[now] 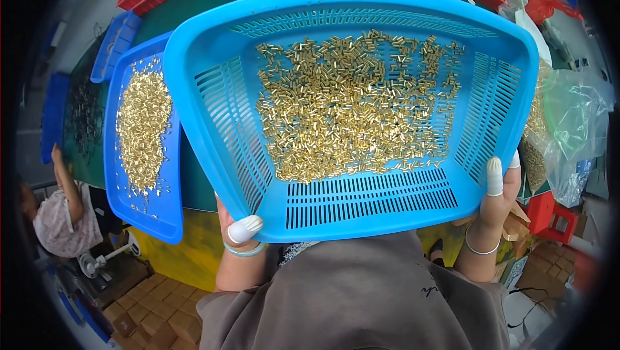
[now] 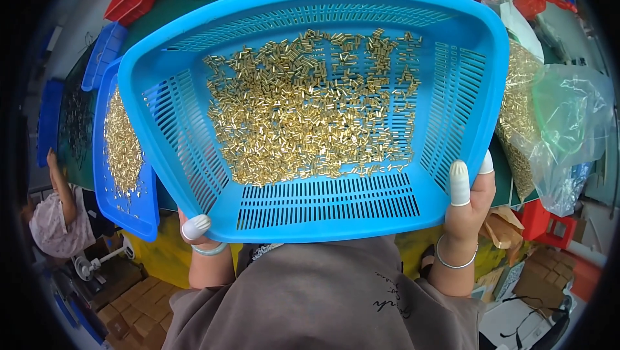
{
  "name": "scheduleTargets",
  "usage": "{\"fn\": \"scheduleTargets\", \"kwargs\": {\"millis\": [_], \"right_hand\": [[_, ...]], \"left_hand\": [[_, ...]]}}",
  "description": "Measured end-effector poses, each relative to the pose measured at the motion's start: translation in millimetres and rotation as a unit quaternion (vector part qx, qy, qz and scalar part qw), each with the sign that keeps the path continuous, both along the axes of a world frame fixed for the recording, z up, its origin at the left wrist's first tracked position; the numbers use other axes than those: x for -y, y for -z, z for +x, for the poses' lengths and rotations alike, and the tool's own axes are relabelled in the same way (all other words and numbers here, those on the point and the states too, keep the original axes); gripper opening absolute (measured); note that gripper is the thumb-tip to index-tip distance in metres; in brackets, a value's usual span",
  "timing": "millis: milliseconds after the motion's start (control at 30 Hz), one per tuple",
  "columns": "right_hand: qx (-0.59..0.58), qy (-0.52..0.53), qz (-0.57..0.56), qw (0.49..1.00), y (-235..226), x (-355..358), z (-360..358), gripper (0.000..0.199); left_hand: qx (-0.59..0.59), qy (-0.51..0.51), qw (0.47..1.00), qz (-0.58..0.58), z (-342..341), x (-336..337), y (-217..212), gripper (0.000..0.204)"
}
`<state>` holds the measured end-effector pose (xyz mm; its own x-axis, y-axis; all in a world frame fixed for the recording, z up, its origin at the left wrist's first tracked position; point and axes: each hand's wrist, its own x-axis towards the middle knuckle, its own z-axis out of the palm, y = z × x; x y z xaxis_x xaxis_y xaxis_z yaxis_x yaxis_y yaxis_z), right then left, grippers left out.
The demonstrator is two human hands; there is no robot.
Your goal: Sifting and sorting small gold-colored metal components in a blue basket at an industrial workstation.
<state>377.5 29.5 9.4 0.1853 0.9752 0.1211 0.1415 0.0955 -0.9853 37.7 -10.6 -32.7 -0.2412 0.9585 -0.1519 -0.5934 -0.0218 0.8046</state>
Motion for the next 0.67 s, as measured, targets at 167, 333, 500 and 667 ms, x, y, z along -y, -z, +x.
{"fn": "scheduleTargets", "kwargs": {"millis": [167, 333, 500, 667], "right_hand": [[0.006, 0.000, -0.002, 1.000, 0.2, 2.4, 0.5, 0.043], [0.005, 0.003, 0.000, 1.000, -0.6, 0.9, -1.0, 0.043], [0.010, 0.000, 0.014, 1.000, -3.5, -0.1, -0.8, 0.043], [0.020, -0.026, -0.061, 0.998, -2.1, -3.9, 5.5, 0.046]], "left_hand": [[-0.017, 0.024, 1.000, 0.001, 1.1, -2.5, -4.8, 0.086], [-0.043, 0.015, 0.999, -0.018, 3.5, -2.3, -9.2, 0.087], [-0.038, 0.020, 0.999, 0.005, 1.7, -2.4, -9.4, 0.087], [-0.005, 0.044, 0.996, 0.081, -7.4, 4.6, 7.0, 0.076]]}}
